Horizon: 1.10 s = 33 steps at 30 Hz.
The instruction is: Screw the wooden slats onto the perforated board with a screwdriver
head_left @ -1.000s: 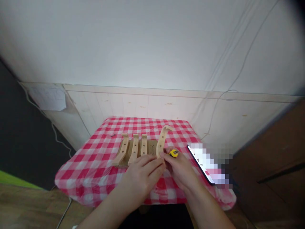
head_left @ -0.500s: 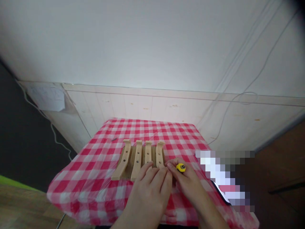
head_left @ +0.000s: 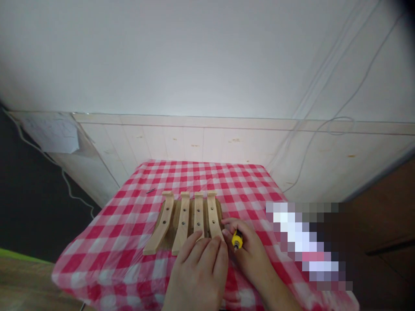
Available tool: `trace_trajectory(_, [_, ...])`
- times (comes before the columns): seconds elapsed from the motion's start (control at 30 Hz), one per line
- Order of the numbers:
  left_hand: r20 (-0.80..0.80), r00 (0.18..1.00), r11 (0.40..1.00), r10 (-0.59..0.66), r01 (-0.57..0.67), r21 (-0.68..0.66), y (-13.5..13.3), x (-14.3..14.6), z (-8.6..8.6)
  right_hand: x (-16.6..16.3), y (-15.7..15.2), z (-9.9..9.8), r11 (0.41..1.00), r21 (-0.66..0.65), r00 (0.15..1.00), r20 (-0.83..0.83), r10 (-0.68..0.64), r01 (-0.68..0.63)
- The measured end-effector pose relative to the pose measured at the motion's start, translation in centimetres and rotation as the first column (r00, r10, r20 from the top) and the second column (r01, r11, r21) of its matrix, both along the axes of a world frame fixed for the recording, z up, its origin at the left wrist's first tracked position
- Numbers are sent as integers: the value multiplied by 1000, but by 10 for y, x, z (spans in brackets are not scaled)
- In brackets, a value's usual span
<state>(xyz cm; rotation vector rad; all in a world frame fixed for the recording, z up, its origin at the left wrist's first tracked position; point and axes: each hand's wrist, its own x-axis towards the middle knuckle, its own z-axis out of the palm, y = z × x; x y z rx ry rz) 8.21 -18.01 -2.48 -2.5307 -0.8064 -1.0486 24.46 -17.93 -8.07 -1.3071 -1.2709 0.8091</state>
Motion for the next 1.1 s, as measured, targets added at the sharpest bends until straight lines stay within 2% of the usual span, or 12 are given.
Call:
trace_trajectory(0.53, [-10, 1000, 999, -3, 3, -53, -6, -2, 6, 2, 0, -2, 1000, 7, 997, 78, -15, 14])
trace_trajectory(0.83, [-1, 1000, 995, -10, 10, -98, -6, -6, -1, 2, -2, 0, 999, -2, 994, 106, -38, 39])
trace_trajectory(0.97, [0, 999, 997, 34, -33, -71, -10, -8, -3, 2, -4, -1, 1000, -28, 997, 73, -11, 13])
trace_trajectory(1.1, [60, 998, 998, 30, -26, -54, -9, -22, 9, 5, -5, -7, 999, -42, 998, 70, -4, 7])
